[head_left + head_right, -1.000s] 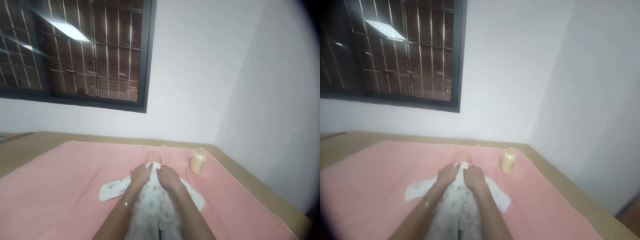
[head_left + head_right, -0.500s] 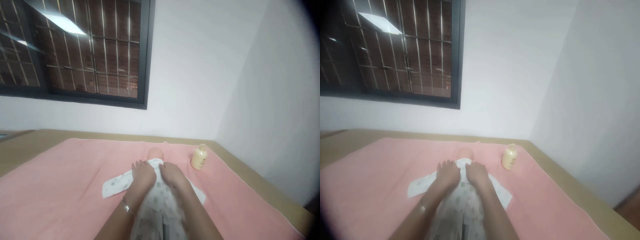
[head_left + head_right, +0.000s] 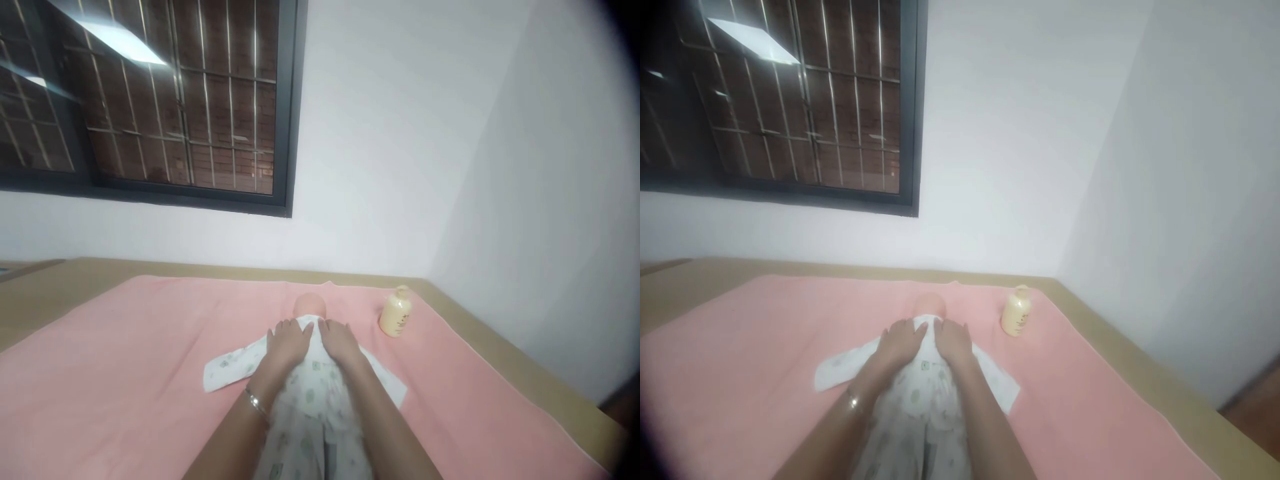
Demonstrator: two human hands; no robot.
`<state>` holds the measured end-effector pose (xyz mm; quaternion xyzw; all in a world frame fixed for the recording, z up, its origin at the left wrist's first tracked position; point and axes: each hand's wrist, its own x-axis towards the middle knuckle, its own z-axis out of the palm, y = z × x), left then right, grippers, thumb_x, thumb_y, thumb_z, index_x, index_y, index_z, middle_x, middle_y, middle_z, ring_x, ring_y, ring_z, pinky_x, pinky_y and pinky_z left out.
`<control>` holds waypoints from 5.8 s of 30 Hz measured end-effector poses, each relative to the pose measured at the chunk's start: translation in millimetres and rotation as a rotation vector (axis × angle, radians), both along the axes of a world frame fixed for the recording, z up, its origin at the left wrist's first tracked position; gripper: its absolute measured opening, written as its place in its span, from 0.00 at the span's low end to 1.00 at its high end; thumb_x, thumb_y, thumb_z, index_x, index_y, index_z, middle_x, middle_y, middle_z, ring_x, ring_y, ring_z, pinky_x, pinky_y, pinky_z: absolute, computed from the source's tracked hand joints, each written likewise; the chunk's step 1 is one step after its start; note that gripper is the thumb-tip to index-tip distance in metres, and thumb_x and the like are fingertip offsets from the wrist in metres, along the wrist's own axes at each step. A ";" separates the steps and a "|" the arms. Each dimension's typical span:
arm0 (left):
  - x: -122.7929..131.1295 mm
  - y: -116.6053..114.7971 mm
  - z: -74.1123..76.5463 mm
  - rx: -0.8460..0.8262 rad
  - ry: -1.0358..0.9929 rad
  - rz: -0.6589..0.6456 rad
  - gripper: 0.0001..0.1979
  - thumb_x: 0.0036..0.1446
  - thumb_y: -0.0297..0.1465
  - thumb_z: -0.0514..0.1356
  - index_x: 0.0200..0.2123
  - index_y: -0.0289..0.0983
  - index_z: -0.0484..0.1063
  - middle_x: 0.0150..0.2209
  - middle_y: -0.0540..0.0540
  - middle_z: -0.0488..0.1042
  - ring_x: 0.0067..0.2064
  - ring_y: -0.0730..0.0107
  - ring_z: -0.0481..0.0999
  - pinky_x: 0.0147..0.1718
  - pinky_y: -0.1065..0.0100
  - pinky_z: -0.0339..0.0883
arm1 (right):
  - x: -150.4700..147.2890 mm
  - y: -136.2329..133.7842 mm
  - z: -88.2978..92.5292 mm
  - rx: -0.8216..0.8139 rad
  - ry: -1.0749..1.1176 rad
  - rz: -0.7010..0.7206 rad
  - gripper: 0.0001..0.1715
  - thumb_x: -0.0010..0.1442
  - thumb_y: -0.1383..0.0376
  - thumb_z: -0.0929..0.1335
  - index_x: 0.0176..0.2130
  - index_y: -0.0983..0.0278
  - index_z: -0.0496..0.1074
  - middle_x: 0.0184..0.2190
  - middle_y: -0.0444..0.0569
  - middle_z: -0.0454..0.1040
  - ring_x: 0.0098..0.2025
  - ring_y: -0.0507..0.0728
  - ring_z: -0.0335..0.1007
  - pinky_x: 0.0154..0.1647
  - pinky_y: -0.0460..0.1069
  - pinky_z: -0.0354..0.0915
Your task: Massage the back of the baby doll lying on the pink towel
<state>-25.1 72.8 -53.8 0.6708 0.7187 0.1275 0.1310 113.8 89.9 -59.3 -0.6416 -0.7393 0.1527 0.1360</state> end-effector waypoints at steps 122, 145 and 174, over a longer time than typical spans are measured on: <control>-5.0 3.6 4.3 -0.021 0.029 -0.019 0.30 0.61 0.50 0.41 0.47 0.35 0.71 0.49 0.35 0.74 0.51 0.47 0.71 0.46 0.55 0.62 | -4.3 -15.5 9.3 0.041 -0.068 0.008 0.32 0.67 0.53 0.52 0.46 0.69 0.73 0.44 0.62 0.75 0.45 0.65 0.72 0.43 0.54 0.62; 2.6 -2.8 7.7 0.019 0.070 -0.034 0.32 0.63 0.48 0.38 0.47 0.31 0.71 0.48 0.31 0.74 0.49 0.48 0.73 0.48 0.57 0.61 | -5.2 -10.1 8.0 0.021 -0.115 -0.019 0.25 0.67 0.63 0.53 0.45 0.70 0.73 0.45 0.61 0.75 0.46 0.63 0.71 0.44 0.53 0.62; -14.9 14.6 -6.4 -0.034 -0.101 -0.021 0.31 0.59 0.54 0.40 0.39 0.38 0.72 0.42 0.39 0.78 0.44 0.52 0.76 0.39 0.61 0.65 | -10.6 -25.4 16.7 0.021 -0.056 0.022 0.29 0.68 0.55 0.53 0.48 0.69 0.72 0.46 0.62 0.74 0.48 0.64 0.70 0.49 0.54 0.59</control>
